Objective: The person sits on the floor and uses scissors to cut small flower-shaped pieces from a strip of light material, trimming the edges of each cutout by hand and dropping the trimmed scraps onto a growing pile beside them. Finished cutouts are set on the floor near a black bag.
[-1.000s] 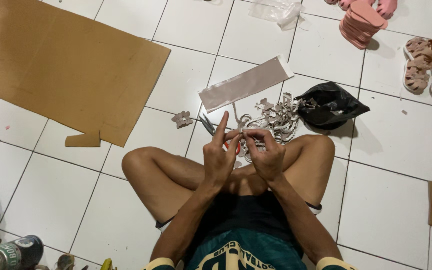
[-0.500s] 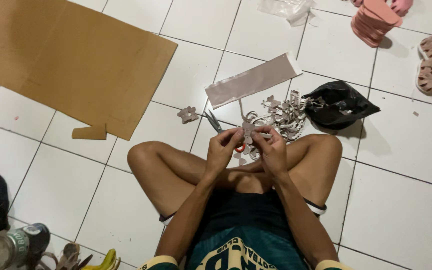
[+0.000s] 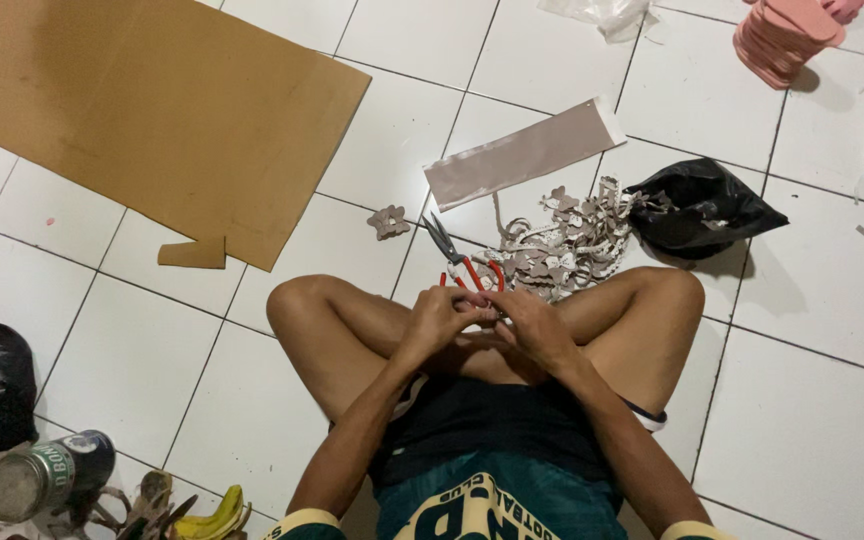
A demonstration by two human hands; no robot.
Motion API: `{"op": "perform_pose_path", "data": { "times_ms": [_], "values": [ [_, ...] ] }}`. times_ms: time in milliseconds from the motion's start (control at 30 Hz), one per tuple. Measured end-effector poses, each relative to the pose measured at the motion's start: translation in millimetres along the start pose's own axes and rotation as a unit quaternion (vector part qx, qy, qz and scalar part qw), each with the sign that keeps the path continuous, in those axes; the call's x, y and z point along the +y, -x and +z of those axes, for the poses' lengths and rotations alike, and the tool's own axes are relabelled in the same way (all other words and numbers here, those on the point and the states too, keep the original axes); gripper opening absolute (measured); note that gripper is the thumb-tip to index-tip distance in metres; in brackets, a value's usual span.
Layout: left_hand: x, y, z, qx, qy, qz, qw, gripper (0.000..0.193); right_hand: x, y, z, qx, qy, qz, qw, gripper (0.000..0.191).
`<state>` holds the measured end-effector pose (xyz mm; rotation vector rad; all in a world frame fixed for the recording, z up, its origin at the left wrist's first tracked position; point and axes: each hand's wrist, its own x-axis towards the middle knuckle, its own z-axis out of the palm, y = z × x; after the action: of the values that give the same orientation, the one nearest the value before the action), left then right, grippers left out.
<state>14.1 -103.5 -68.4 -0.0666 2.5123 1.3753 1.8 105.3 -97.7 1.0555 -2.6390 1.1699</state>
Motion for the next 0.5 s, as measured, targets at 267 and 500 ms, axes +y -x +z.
{"op": "perform_pose_path", "data": {
  "times_ms": [267,500],
  "values": [
    [-22,-94,46,0.168,-0.060,0.061,0.982,0.023,90,24,-3,0.211,-0.373,0.311,0.849,0.025],
    [-13,-144,103,0.124,-0.323,0.111,0.932,0.020,122,45,-18,0.359,-0.513,0.334,0.705,0.023]
  ]
}}
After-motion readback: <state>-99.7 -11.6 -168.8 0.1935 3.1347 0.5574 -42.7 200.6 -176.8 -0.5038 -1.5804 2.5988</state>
